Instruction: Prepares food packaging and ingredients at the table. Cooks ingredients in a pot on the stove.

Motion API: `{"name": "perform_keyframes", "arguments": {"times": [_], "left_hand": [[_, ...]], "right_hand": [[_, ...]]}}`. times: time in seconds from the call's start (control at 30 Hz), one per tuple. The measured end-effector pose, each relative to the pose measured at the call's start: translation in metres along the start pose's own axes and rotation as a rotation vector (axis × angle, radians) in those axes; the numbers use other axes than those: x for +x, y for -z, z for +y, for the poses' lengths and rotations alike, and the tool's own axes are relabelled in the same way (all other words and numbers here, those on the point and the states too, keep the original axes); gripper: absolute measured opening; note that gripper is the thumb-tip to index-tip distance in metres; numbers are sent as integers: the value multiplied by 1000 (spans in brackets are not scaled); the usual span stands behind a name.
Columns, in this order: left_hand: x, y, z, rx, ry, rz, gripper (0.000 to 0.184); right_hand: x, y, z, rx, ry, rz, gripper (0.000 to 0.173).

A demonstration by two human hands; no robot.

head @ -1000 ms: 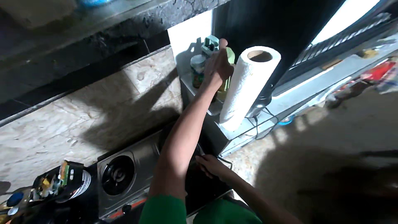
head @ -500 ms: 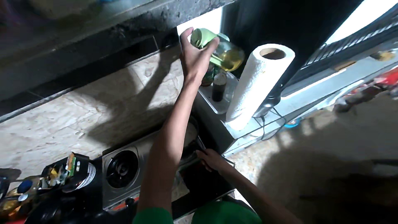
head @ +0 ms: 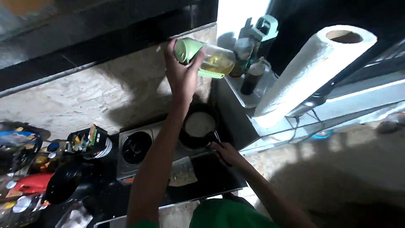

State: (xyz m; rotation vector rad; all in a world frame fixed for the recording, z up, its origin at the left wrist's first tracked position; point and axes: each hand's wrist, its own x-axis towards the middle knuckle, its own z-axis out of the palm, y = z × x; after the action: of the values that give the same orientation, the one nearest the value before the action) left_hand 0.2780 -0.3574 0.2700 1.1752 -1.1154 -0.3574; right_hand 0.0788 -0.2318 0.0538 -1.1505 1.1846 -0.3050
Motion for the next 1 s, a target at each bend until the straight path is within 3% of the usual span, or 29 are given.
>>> {"name": "perform_keyframes", "arguments": {"times": [0.13, 0.27, 0.37, 0.53, 0.7, 0.8, 1.0], "left_hand": [[-38, 76, 13, 134, 111, -4, 88], [-111, 172, 30, 386, 177, 24, 82], [-173, 239, 27, 507, 123, 213, 84], [-289, 326, 40, 816, 361, 610, 90], [-383, 377, 53, 1115, 498, 822, 87], [-432, 397, 56, 1158, 536, 890, 86], [-500, 429, 69, 1244, 694, 1088, 85]], "right_hand": [[9, -12, 0, 40, 0, -39, 48], [-9, 4, 3, 0, -34, -101, 48], [-3, -14, 2, -7, 2, -66, 47], [0, -14, 3, -45, -20, -97, 47], [2, -20, -4, -70, -23, -24, 45], [17, -29, 1, -163, 13, -11, 46], [-20, -18, -17, -175, 25, -29, 38]]}}
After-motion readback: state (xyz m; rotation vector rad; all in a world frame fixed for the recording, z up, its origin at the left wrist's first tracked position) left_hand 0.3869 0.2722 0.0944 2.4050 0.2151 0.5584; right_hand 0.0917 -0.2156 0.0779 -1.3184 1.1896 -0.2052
